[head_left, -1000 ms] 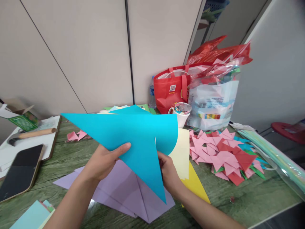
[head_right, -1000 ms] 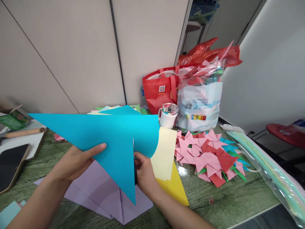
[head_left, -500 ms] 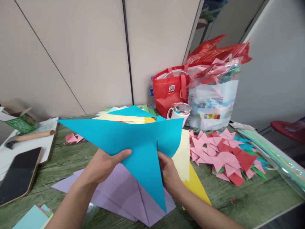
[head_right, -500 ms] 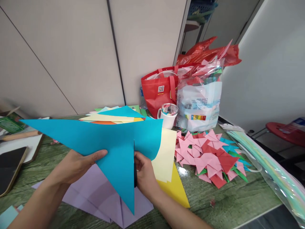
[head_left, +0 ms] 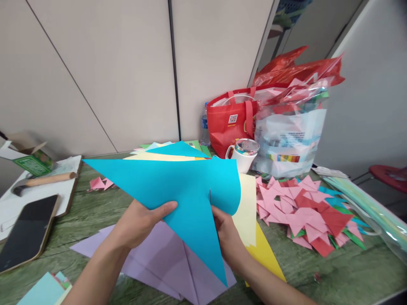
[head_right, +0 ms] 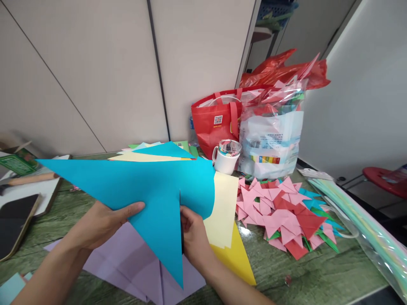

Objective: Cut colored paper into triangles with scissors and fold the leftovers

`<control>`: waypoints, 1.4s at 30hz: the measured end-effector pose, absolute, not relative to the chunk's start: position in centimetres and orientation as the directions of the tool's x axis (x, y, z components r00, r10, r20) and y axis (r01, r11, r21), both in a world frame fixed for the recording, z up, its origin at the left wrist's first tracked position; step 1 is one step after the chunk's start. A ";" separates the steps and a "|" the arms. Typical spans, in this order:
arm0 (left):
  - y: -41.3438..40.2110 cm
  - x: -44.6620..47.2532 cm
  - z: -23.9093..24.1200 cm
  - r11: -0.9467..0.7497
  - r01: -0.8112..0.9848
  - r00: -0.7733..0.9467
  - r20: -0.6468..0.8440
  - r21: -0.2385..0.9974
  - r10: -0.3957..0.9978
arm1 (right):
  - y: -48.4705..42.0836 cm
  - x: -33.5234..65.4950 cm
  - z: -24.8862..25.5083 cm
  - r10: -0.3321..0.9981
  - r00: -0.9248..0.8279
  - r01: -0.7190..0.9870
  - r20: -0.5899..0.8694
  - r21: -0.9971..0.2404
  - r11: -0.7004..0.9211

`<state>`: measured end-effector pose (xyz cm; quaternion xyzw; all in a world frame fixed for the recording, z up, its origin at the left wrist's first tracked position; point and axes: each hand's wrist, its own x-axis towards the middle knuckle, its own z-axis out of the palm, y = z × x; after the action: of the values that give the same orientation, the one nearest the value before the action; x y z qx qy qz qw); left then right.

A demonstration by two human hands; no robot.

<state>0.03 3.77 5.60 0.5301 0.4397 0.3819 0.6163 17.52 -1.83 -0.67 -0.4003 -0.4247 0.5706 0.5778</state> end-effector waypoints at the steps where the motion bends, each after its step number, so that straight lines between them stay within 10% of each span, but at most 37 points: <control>1: 3.7 0.1 5.7 0.152 -0.004 0.325 -0.142 0.988 0.935 | -1.8 17.5 -0.6 1.000 -0.008 -0.307 0.028 -0.951 0.024; 42: 3.6 0.2 5.4 0.154 0.071 0.330 -0.169 0.986 0.929 | -1.3 18.0 -0.4 0.996 0.088 -0.244 0.010 -0.969 0.031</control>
<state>0.24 3.64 5.43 0.5457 0.4581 0.3541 0.6058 17.98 -1.34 -0.44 -0.4501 -0.4177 0.5308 0.5841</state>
